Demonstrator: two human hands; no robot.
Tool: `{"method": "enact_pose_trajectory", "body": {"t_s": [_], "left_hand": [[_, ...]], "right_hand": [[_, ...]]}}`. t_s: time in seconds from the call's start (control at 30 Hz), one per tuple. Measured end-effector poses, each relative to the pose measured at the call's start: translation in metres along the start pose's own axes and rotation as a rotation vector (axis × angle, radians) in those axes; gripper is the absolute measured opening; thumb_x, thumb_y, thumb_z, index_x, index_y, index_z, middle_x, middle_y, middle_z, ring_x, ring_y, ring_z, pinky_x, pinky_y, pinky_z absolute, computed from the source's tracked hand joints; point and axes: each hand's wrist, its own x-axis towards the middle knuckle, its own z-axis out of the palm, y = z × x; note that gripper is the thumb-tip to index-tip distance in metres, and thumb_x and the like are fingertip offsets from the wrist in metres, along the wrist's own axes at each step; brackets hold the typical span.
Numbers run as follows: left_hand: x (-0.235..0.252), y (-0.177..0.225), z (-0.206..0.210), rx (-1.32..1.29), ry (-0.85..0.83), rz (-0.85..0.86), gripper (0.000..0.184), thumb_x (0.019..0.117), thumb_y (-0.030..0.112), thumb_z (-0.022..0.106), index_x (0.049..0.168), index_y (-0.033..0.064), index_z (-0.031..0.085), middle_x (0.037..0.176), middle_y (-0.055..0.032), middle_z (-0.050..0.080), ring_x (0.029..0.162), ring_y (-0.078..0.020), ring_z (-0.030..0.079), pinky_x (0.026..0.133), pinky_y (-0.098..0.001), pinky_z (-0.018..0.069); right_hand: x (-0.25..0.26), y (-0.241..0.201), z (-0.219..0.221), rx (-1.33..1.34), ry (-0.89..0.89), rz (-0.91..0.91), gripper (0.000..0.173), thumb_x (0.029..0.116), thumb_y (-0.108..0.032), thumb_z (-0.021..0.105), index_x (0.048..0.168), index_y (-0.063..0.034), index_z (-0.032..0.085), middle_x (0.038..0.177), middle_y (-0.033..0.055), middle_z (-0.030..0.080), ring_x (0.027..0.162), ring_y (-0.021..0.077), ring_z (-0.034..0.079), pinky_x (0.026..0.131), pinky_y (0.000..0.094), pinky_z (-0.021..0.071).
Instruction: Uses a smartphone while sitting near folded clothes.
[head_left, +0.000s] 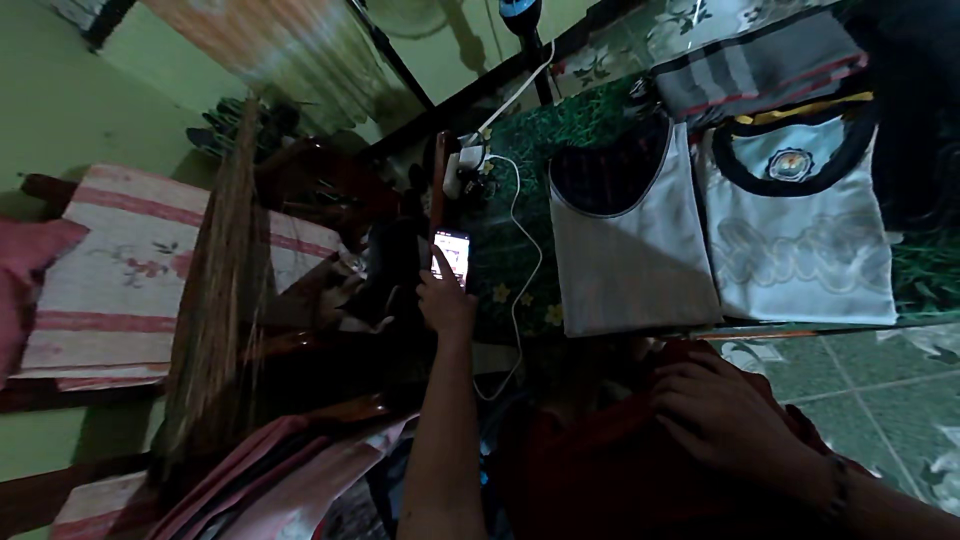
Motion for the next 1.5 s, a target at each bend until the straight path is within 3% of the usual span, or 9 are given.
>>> {"method": "enact_pose_trajectory", "body": {"t_s": [0.23,0.43,0.57,0.67,0.83,1.07,1.37,1.43,1.5], "left_hand": [[0.001,-0.002,0.001,-0.005,0.002,0.015,0.109,0.0755,0.024,0.086,0.164,0.0191,0.021,0.148,-0.0323,0.042,0.123,-0.0544,0.052,0.085,-0.0671,0.0515],[0.002,-0.004,0.010,-0.023,0.062,0.034,0.109,0.0775,0.023,0.082,0.165,0.0203,0.016,0.150,-0.0332,0.039,0.123,-0.0561,0.051,0.088,-0.0713,0.0465],[0.006,-0.009,0.010,-0.069,0.071,0.029,0.104,0.0800,0.024,0.081,0.164,0.0179,0.020,0.150,-0.0329,0.039,0.123,-0.0566,0.051,0.090,-0.0717,0.0463],[0.009,-0.009,0.010,-0.065,0.059,0.019,0.108,0.0784,0.023,0.083,0.164,0.0193,0.017,0.153,-0.0329,0.036,0.121,-0.0564,0.052,0.091,-0.0703,0.0466],[0.009,-0.003,0.005,-0.058,0.048,-0.001,0.110,0.0768,0.019,0.084,0.164,0.0210,0.017,0.146,-0.0331,0.043,0.119,-0.0552,0.054,0.089,-0.0673,0.0487],[0.005,-0.001,-0.002,-0.064,-0.015,-0.015,0.119,0.0745,0.028,0.087,0.165,0.0196,0.010,0.146,-0.0324,0.044,0.119,-0.0525,0.055,0.089,-0.0653,0.0505],[-0.009,0.007,-0.028,-0.149,-0.106,-0.028,0.122,0.0718,0.026,0.090,0.164,0.0166,0.012,0.145,-0.0342,0.043,0.115,-0.0536,0.058,0.086,-0.0665,0.0519],[-0.012,0.009,-0.032,-0.170,-0.124,-0.041,0.126,0.0707,0.028,0.091,0.165,0.0179,0.008,0.146,-0.0338,0.043,0.114,-0.0527,0.059,0.086,-0.0658,0.0532],[-0.017,0.011,-0.037,-0.217,-0.133,-0.045,0.127,0.0705,0.029,0.092,0.165,0.0168,0.007,0.144,-0.0339,0.044,0.114,-0.0516,0.060,0.087,-0.0651,0.0531]], "right_hand": [[0.000,0.000,0.001,0.003,0.011,0.003,0.024,0.0962,-0.032,0.053,0.094,-0.0195,0.073,0.104,-0.0037,0.073,0.118,0.0202,0.064,0.110,0.0558,0.0413],[0.000,-0.001,0.001,-0.009,0.021,0.008,0.024,0.0954,-0.032,0.054,0.095,-0.0199,0.075,0.105,-0.0037,0.074,0.117,0.0210,0.065,0.108,0.0566,0.0428],[0.000,-0.001,0.002,-0.008,0.029,0.006,0.024,0.0960,-0.032,0.053,0.095,-0.0212,0.074,0.104,-0.0055,0.074,0.117,0.0191,0.064,0.109,0.0551,0.0422],[0.000,-0.001,0.001,-0.006,0.016,0.008,0.024,0.0962,-0.031,0.053,0.095,-0.0208,0.074,0.105,-0.0053,0.074,0.118,0.0194,0.064,0.110,0.0550,0.0418],[0.000,-0.001,0.000,-0.004,0.026,0.000,0.024,0.0959,-0.031,0.053,0.094,-0.0200,0.074,0.104,-0.0044,0.074,0.117,0.0199,0.065,0.109,0.0553,0.0425],[0.000,-0.003,0.000,-0.007,0.004,0.005,0.024,0.0964,-0.032,0.053,0.095,-0.0203,0.074,0.105,-0.0044,0.073,0.119,0.0199,0.064,0.110,0.0556,0.0415],[0.003,-0.006,0.000,-0.021,-0.008,-0.001,0.023,0.0949,-0.033,0.055,0.092,-0.0195,0.073,0.104,-0.0028,0.073,0.117,0.0222,0.065,0.108,0.0582,0.0416],[0.015,-0.011,-0.006,0.048,-0.114,0.065,0.022,0.0933,-0.033,0.062,0.099,-0.0170,0.075,0.108,0.0025,0.074,0.114,0.0265,0.066,0.107,0.0617,0.0411],[0.042,-0.021,-0.015,0.290,-0.235,0.203,0.028,0.0974,-0.031,0.063,0.114,-0.0119,0.073,0.119,0.0092,0.071,0.116,0.0271,0.065,0.107,0.0538,0.0433]]}}
